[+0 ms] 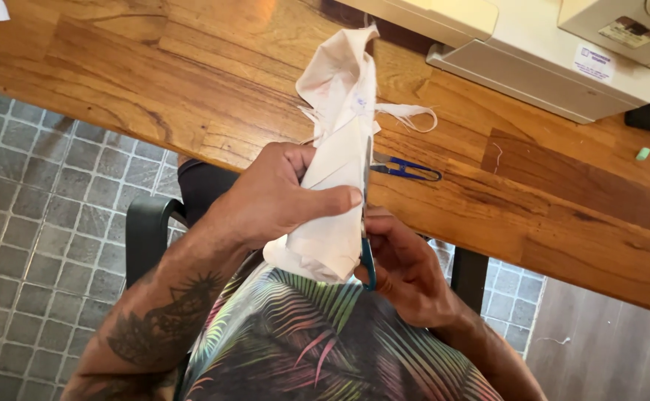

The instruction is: Trimming excess material from a white fabric garment piece using scissors

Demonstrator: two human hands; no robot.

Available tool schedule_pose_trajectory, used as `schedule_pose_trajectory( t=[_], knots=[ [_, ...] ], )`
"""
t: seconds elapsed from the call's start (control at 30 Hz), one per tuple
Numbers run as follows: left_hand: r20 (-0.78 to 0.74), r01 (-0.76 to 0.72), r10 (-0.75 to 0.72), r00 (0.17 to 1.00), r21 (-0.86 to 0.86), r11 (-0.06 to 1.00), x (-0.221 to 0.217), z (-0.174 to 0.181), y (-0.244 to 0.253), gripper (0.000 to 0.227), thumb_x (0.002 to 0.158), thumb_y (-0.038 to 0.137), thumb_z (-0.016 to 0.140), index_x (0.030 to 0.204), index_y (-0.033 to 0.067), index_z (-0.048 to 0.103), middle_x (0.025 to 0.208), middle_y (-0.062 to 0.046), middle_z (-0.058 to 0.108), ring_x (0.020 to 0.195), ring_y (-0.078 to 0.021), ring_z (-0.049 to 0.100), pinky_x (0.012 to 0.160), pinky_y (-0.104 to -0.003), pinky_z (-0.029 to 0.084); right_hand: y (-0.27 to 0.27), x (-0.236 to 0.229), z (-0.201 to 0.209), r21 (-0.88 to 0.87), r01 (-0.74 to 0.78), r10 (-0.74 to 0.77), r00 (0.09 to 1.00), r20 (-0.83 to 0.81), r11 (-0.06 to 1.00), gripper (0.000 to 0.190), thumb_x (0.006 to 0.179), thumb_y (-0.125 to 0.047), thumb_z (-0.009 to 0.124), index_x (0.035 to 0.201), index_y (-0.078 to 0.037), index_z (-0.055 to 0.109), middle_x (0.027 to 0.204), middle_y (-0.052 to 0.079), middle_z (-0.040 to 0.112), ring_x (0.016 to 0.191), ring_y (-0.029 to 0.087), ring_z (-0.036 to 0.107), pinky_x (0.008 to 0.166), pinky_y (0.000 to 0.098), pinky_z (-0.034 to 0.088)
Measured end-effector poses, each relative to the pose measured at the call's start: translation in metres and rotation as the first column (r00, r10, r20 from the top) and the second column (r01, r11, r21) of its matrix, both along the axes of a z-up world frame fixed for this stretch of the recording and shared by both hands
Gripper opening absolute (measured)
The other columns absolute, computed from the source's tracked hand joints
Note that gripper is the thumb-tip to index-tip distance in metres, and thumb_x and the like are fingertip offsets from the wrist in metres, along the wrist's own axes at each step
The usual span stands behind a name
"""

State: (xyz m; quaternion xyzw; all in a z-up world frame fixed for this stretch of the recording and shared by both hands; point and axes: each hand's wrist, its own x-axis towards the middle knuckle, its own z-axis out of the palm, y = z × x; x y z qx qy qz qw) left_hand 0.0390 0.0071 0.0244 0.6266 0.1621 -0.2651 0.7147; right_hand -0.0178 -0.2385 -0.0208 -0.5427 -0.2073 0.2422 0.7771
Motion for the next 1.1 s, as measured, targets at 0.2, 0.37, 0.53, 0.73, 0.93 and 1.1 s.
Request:
schedule_pose_trajectory(
  t=[0.2,0.37,0.53,0.73,0.93,1.1],
  knots=[
    [0.151,0.016,-0.006,0.989,-0.061,0.998,0.001,-0.01,0.003,0.035,0.085,0.015,0.1,0.116,0.0088,0.083,0.095,0.001,0.083,0.08,-0.0078,0.073,0.064,-0.029,0.063,0.002,-0.003,-0.001,-0.002,0.036,-0.036,0.999,0.01,0.999,0.045,0.118,-0.017,0.074,0.155,0.004,0.058,0.154,0.016,0.061,0.141,0.024,0.064,0.122,0.0406,0.053],
    [0.013,-0.042,0.042,0.999,0.002,0.999,0.005,0.012,0.0,0.034,0.089,0.027,0.092,0.113,0.0035,0.089,0.09,-0.006,0.087,0.068,-0.0121,0.075,0.054,-0.03,0.059,0.003,-0.002,-0.006,0.022,0.017,-0.019,0.998,0.052,1.0,0.041,0.119,-0.013,0.073,0.154,0.001,0.059,0.153,0.016,0.061,0.142,0.026,0.061,0.123,0.0415,0.052],
    [0.078,-0.086,0.082,0.994,0.046,0.995,0.0,0.004,-0.01,0.021,0.099,0.023,0.091,0.091,0.0063,0.081,0.072,0.0,0.076,0.057,-0.0078,0.066,0.044,-0.029,0.052,-0.001,-0.003,-0.001,0.031,0.005,-0.006,0.999,0.035,1.0,0.046,0.118,-0.02,0.074,0.155,0.001,0.056,0.149,0.015,0.058,0.131,0.024,0.059,0.117,0.0387,0.047],
    [0.038,-0.166,0.166,0.985,0.004,0.986,-0.008,0.01,-0.018,0.02,0.097,0.021,0.089,0.106,0.0029,0.088,0.078,-0.004,0.081,0.06,-0.0108,0.068,0.047,-0.034,0.058,-0.001,-0.004,-0.006,0.032,0.007,-0.006,0.998,-0.056,0.999,0.052,0.117,-0.023,0.077,0.156,0.003,0.056,0.145,0.012,0.065,0.132,0.02,0.063,0.117,0.0359,0.05],
    [0.055,-0.179,0.176,0.983,0.049,0.983,-0.01,0.015,-0.021,0.019,0.097,0.023,0.089,0.101,0.005,0.085,0.075,-0.002,0.077,0.057,-0.01,0.067,0.044,-0.033,0.057,-0.001,-0.01,-0.02,0.086,0.044,-0.041,0.998,-0.039,0.995,0.051,0.117,-0.015,0.079,0.159,-0.001,0.054,0.162,0.013,0.057,0.138,0.021,0.063,0.119,0.0391,0.052],
    [-0.068,-0.236,0.23,0.971,-0.095,0.967,-0.01,0.029,-0.024,0.023,0.098,0.014,0.085,0.112,-0.0041,0.081,0.074,-0.018,0.077,0.051,-0.0325,0.076,0.041,-0.053,0.068,0.003,-0.007,-0.01,0.082,0.028,-0.028,1.0,-0.004,0.996,0.047,0.121,-0.024,0.076,0.157,-0.001,0.056,0.161,0.015,0.059,0.146,0.024,0.062,0.125,0.0422,0.05]
  ],
)
